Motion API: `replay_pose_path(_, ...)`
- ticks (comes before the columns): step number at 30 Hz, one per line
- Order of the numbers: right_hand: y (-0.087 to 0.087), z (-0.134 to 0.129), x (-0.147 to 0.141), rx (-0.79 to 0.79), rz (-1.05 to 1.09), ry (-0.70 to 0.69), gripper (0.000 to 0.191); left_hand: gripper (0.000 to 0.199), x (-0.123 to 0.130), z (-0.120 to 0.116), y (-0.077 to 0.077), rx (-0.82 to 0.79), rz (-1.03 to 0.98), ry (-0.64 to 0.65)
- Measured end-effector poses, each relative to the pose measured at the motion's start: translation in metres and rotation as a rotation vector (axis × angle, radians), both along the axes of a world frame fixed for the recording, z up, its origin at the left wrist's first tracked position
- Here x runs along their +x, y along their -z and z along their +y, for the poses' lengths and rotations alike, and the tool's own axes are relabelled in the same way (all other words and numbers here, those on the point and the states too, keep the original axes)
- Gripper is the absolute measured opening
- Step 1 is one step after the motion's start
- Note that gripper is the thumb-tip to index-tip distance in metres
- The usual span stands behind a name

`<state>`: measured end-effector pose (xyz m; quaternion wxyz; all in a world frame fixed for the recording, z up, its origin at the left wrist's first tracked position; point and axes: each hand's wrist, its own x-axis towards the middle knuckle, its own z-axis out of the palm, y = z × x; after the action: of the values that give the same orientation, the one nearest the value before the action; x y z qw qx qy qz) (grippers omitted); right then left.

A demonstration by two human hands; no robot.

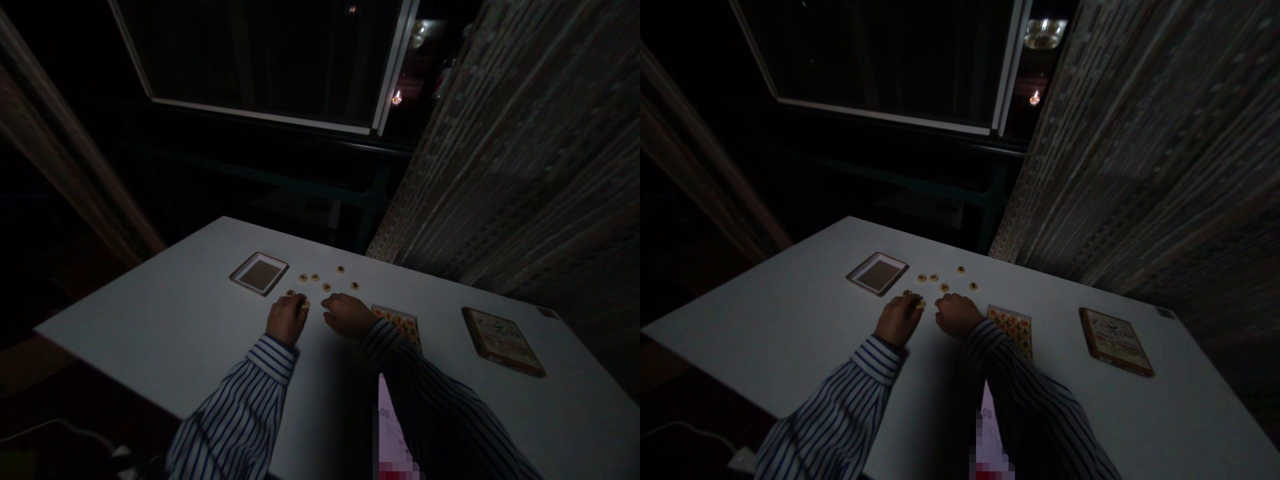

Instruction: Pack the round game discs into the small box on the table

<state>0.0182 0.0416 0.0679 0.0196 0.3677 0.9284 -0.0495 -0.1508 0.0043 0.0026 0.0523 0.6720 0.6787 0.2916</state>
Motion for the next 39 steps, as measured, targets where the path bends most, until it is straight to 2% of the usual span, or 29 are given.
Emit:
replay_pose_path(6, -0.001, -0.001, 0.004, 0.015, -0.008, 0.011, 0.031, 0.031, 0.002, 0.0, 0.001, 0.044, -0.011, 0.019)
replay_pose_path(12, -0.005, -0.004, 0.008, 0.018, -0.013, 0.015, 0.029, 0.031, 0.005, -0.002, 0.0, 0.172, -0.051, 0.046)
replay_pose_path(22, -0.017, -0.012, 0.026, 0.013, 0.075, 0.014, 0.034, 0.029, 0.014, -0.006, -0.004, 0.282, -0.26, 0.092)
replay_pose_path(26, -0.021, -0.015, 0.038, 0.009, 0.14, 0.053, 0.037, 0.032, 0.02, -0.007, -0.007, 0.246, -0.395, 0.132)
replay_pose_path(34, -0.03, -0.015, 0.064, 0.004, 0.211, 0.102, 0.041, 0.039, 0.037, -0.009, -0.019, 0.074, -0.692, 0.134)
replay_pose_path(39, -0.026, -0.016, 0.079, 0.007, 0.265, 0.139, 0.04, 0.038, 0.052, -0.007, -0.022, 0.012, -0.801, 0.192)
